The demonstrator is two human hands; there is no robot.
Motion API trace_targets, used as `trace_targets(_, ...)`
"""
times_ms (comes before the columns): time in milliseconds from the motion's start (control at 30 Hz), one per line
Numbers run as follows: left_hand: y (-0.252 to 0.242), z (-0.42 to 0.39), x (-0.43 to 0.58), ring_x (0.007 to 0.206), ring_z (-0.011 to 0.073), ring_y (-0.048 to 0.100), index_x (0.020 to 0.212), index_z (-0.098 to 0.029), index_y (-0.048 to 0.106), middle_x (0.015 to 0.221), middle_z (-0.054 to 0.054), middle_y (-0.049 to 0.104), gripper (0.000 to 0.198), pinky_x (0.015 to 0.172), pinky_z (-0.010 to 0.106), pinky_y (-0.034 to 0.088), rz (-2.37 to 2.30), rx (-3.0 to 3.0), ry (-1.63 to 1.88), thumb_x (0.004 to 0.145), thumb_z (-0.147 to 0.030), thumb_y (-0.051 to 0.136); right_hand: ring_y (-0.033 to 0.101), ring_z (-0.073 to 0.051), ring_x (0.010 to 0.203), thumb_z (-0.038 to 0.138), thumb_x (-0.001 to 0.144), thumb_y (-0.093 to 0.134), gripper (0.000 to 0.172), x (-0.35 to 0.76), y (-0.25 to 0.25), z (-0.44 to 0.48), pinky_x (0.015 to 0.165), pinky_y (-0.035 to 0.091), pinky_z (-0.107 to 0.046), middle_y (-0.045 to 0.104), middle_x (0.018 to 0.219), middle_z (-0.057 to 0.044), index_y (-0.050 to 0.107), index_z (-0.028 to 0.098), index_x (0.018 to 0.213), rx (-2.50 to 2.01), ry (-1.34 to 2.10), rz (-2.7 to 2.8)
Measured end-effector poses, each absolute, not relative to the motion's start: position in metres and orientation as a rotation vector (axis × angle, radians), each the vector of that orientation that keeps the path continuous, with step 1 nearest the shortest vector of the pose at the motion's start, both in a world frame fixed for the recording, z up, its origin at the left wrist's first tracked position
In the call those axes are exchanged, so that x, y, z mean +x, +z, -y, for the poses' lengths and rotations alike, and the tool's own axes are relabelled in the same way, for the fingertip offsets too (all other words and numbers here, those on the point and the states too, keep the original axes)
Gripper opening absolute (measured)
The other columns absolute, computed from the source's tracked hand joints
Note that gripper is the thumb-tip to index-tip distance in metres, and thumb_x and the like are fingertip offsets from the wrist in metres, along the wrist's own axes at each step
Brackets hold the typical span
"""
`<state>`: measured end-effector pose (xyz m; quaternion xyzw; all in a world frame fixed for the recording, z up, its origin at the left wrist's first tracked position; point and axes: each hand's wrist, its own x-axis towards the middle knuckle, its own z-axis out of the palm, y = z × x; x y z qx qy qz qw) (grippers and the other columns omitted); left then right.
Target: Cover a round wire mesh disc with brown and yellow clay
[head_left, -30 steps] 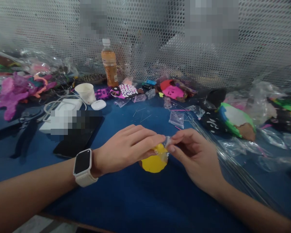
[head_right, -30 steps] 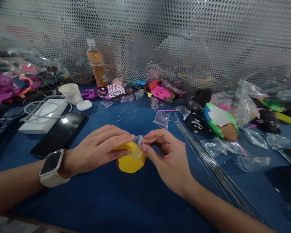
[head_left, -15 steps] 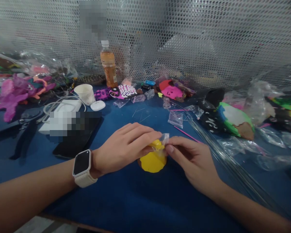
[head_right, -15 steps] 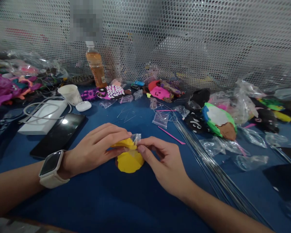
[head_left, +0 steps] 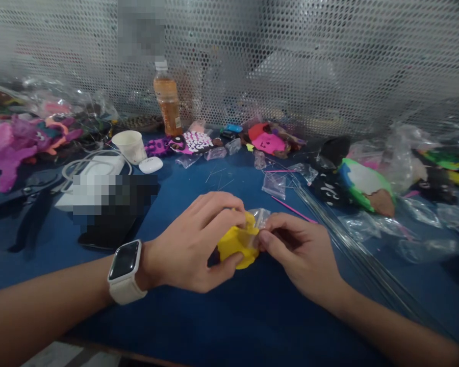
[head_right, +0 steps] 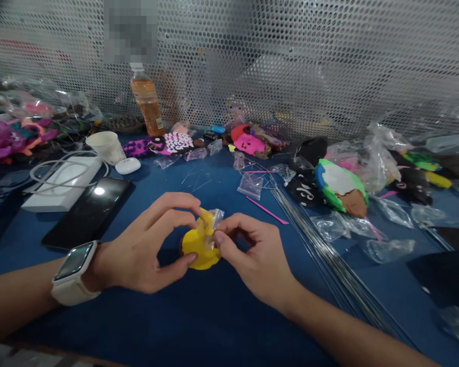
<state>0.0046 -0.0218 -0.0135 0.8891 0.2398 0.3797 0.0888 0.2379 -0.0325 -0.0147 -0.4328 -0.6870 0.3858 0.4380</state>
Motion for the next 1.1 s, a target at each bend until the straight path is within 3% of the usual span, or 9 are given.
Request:
trace_targets(100, -0.013, 0.030, 0.010, 0.092, 0.0213, 0.061, 0.104, -0.018, 0.052, 0.101, 0.007, 0.066, 0.015, 0.083, 0.038, 0.052, -0.736, 2.594, 1.066, 0.095, -0.023, 0.063, 0.070, -0.014, 0.061, 0.022, 0.090, 0.073, 0.010, 0.237, -0.015, 0.034, 0.058, 0.060, -0.023, 0.075, 0.072, 0.000, 0.073, 0.022, 0.081, -1.060, 0.908, 1.744)
trace_targets(167, -0.015, 0.032, 0.014, 0.084, 0.0192, 0.059, 0.099, -0.019, 0.052, 0.094, 0.004, 0.066, 0.012, 0.076, 0.035, 0.050, -0.769, 2.557, 0.974, 0.098, -0.025, 0.063, 0.071, -0.014, 0.065, 0.021, 0.090, 0.074, 0.010, 0.236, -0.016, 0.035, 0.060, 0.059, -0.024, 0.076, 0.074, 0.000, 0.074, 0.023, 0.081, -1.043, 0.881, 1.802)
trace_targets(367, -0.021, 0.030, 0.015, 0.087, 0.0185, 0.062, 0.098, -0.018, 0.057, 0.095, 0.003, 0.068, 0.015, 0.079, 0.034, 0.048, -0.823, 2.480, 0.964, 0.104, -0.030, 0.063, 0.071, -0.012, 0.070, 0.021, 0.095, 0.075, 0.006, 0.234, -0.019, 0.036, 0.065, 0.057, -0.024, 0.078, 0.083, 0.002, 0.077, 0.025, 0.091, -0.947, 0.851, 1.909)
trace_targets(700, -0.014, 0.031, 0.013, 0.085, 0.0160, 0.064, 0.097, -0.020, 0.057, 0.096, 0.000, 0.070, 0.016, 0.081, 0.032, 0.048, -0.905, 2.280, 0.972, 0.097, -0.031, 0.069, 0.069, -0.010, 0.070, 0.016, 0.094, 0.072, 0.010, 0.235, -0.015, 0.035, 0.062, 0.056, -0.020, 0.075, 0.083, 0.004, 0.073, 0.025, 0.089, -0.988, 0.824, 1.978)
trace_targets(967, -0.017, 0.028, 0.015, 0.086, 0.0137, 0.060, 0.087, -0.017, 0.059, 0.087, -0.003, 0.068, 0.013, 0.089, 0.033, 0.043, -0.809, 2.394, 0.958, 0.098, -0.016, 0.063, 0.067, -0.009, 0.066, 0.010, 0.086, 0.068, 0.014, 0.234, -0.017, 0.034, 0.061, 0.055, -0.019, 0.071, 0.078, 0.005, 0.068, 0.023, 0.086, -0.917, 0.677, 1.999)
trace_targets(1100, -0.018, 0.028, 0.015, 0.083, 0.0142, 0.058, 0.083, -0.016, 0.057, 0.086, 0.000, 0.067, 0.016, 0.084, 0.033, 0.042, -0.795, 2.423, 1.016, 0.098, -0.013, 0.058, 0.064, -0.008, 0.063, 0.007, 0.081, 0.065, 0.015, 0.236, -0.015, 0.035, 0.061, 0.052, -0.020, 0.067, 0.073, 0.006, 0.064, 0.022, 0.079, -0.923, 0.581, 1.993)
